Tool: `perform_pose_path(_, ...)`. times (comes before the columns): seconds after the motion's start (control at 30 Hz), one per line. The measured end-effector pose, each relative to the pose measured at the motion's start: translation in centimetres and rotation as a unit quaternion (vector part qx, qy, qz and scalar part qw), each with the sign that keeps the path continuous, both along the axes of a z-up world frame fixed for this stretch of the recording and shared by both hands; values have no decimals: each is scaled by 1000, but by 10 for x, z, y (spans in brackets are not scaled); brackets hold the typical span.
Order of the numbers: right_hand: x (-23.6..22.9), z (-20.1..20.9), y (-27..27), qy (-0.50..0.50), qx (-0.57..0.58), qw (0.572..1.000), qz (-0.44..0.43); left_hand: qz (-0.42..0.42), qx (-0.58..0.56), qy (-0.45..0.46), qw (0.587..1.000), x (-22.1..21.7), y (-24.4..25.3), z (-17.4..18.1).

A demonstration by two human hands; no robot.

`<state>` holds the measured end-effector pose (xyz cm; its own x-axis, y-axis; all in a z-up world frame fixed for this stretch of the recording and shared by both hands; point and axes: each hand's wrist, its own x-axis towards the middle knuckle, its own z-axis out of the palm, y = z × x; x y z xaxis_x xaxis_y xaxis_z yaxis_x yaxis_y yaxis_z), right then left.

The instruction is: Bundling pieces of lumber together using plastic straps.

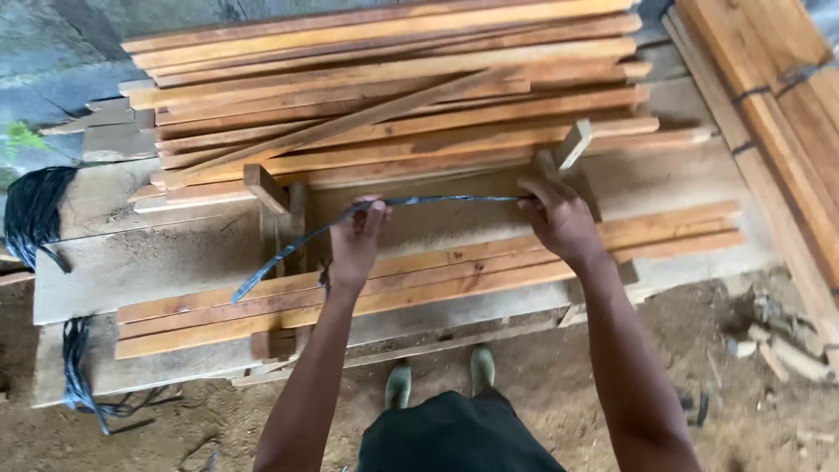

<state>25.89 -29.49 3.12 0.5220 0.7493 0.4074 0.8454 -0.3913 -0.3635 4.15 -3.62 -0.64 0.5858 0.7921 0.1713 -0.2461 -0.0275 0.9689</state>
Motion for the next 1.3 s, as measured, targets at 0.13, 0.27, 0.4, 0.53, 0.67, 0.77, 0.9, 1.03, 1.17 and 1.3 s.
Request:
perform_pose_path(0.13,12,13,6,139,22,989,51,-37,1,-2,999,45,-45,-7)
perform_pose_path(0.27,11,10,21,254,48,959,112,-82,-65,-7,994,88,-97,7)
perform_pose_path(0.4,22,-7,11,285,27,954,90,-94,-146,-22,984,118,-117,0)
perform_pose_path(0.53,46,-22,-9,200,36,965,165,-74,-141,-20,987,136,-124,-36)
perform_pose_path(0.67,82,-58,-25,6,71,983,172,-83,-132,-16,988,148,-131,-62)
perform_pose_path(0.77,120,-98,-34,-108,67,973,194,-81,-88,30,992,157,-136,-66)
perform_pose_path(0.9,118,-87,-47,-100,36,984,145,-93,-23,211,973,152,-140,-52)
perform_pose_path(1.03,124,-114,-37,146,-133,980,-2,-127,330,377,856,138,-164,-107)
perform_pose_path(1.17,123,-166,-14,245,-164,955,-42,-203,485,475,706,126,-193,-76)
perform_pose_path(1.3,125,-187,-8,298,-236,923,-56,-185,569,473,646,119,-196,-85)
